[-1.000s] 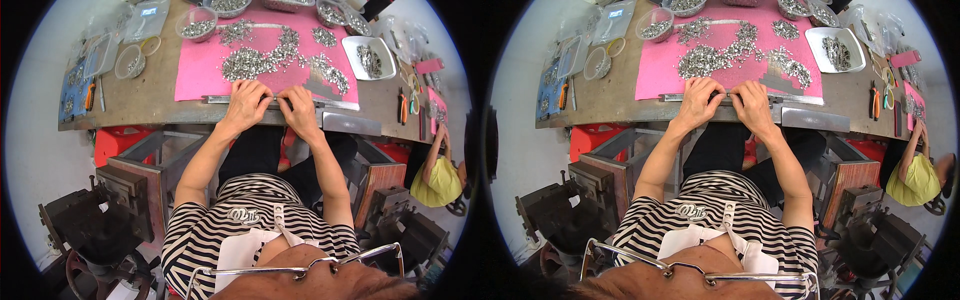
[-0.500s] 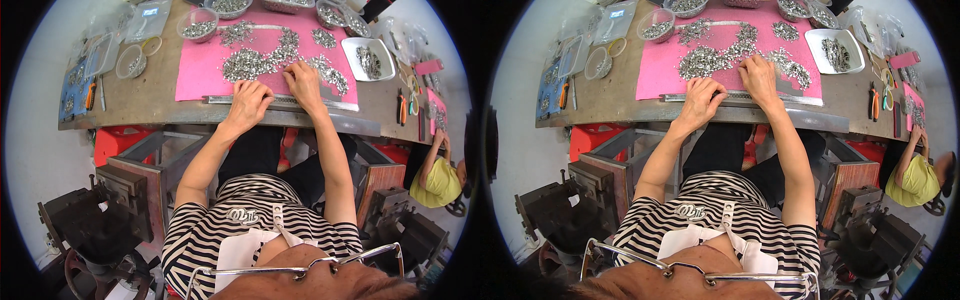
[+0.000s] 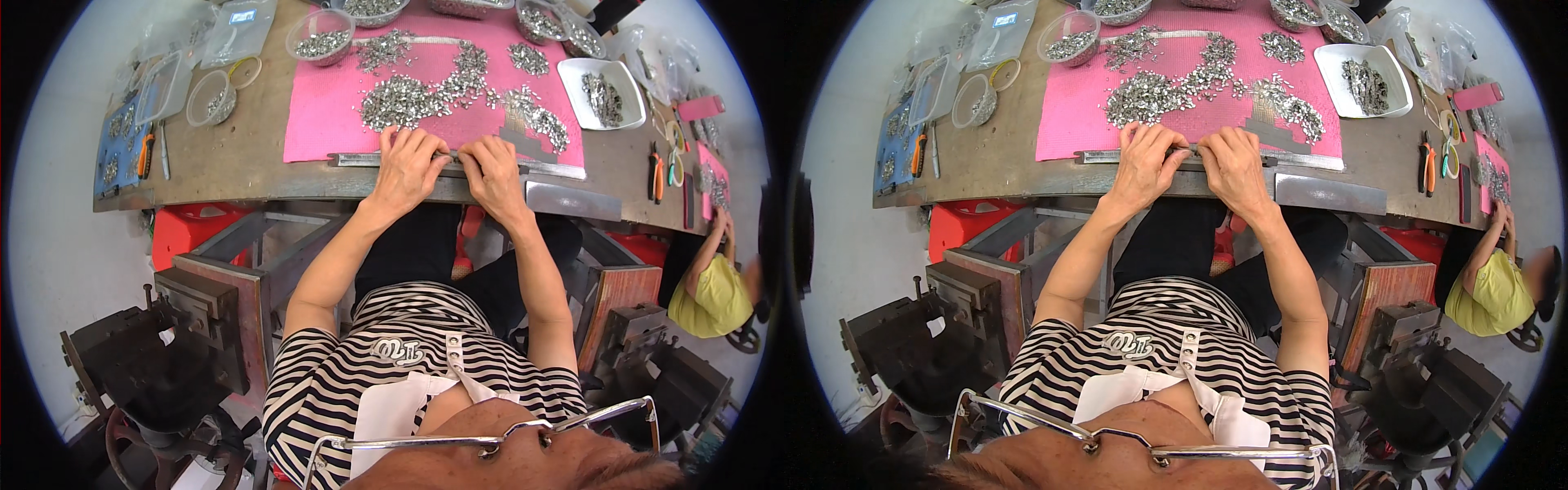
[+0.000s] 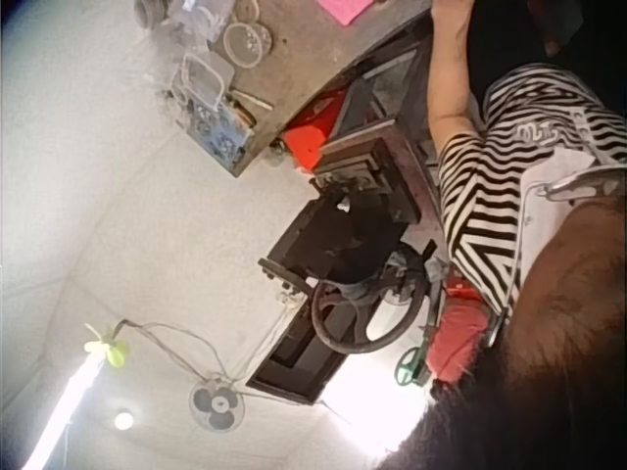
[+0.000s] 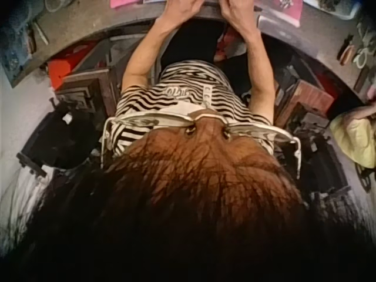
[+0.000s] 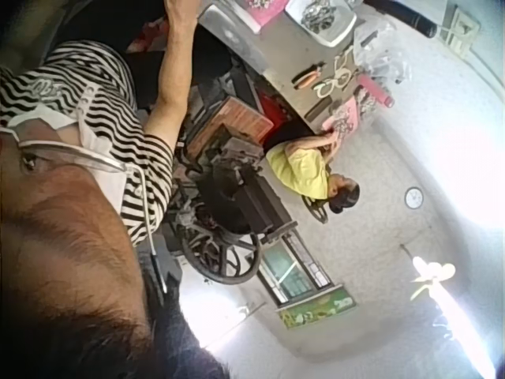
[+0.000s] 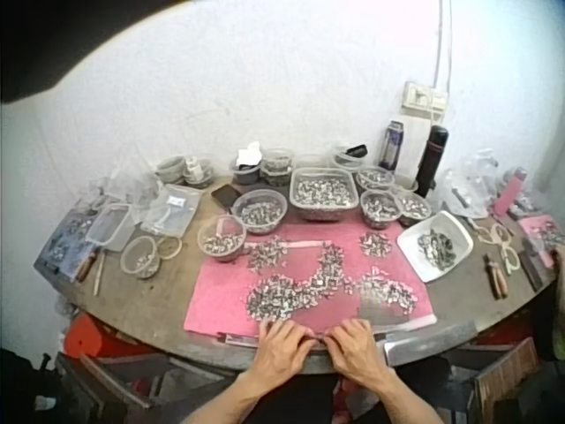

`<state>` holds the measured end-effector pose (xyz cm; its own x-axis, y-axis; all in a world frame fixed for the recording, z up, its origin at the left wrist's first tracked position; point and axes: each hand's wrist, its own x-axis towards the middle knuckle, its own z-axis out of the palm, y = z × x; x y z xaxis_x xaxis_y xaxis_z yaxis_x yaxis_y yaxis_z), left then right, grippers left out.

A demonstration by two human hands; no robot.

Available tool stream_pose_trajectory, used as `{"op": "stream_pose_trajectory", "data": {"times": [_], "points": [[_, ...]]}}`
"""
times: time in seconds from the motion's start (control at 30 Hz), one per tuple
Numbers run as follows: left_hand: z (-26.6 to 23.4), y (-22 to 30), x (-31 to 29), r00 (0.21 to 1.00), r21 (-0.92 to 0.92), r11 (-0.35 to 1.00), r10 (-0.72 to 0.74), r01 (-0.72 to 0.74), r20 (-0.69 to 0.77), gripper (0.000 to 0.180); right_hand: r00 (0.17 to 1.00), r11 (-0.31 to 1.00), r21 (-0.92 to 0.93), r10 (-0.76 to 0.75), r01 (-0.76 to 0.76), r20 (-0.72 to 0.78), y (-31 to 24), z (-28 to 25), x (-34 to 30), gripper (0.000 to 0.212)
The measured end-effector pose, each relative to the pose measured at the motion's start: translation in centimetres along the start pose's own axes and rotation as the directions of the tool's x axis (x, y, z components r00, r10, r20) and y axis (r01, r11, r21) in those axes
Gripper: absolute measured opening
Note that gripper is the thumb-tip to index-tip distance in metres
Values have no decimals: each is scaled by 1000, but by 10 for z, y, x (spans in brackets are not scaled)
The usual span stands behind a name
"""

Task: The person holds a metal fixture on the workbench and inserts small metal pieces from the mat into its slot by hand.

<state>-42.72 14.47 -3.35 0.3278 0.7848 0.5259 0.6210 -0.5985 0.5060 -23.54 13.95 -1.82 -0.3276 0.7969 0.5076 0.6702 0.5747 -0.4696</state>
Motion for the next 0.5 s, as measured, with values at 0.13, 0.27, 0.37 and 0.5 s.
{"op": "stream_pose_trajectory", "data": {"times": [0.13, 0.27, 0.37, 0.5], "points": [[1, -1, -1, 1000, 1, 1000, -3, 3, -2, 17, 1000, 1000, -10, -5, 4, -31, -1, 5, -5, 9], [-1, 1, -3, 1000, 21, 1000, 9, -10, 10, 16, 999, 1000, 2, -8, 9, -43, -1, 7, -7, 9], [0, 3, -3, 1000, 25, 1000, -5, 4, 6, 15, 999, 999, 36, 1, 0, -37, 4, 5, -4, 8], [-2, 2, 2, 999, 4, 999, -49, 49, 0, 11, 997, 1000, -1, 25, -25, -67, 17, -2, 11, 6]]}}
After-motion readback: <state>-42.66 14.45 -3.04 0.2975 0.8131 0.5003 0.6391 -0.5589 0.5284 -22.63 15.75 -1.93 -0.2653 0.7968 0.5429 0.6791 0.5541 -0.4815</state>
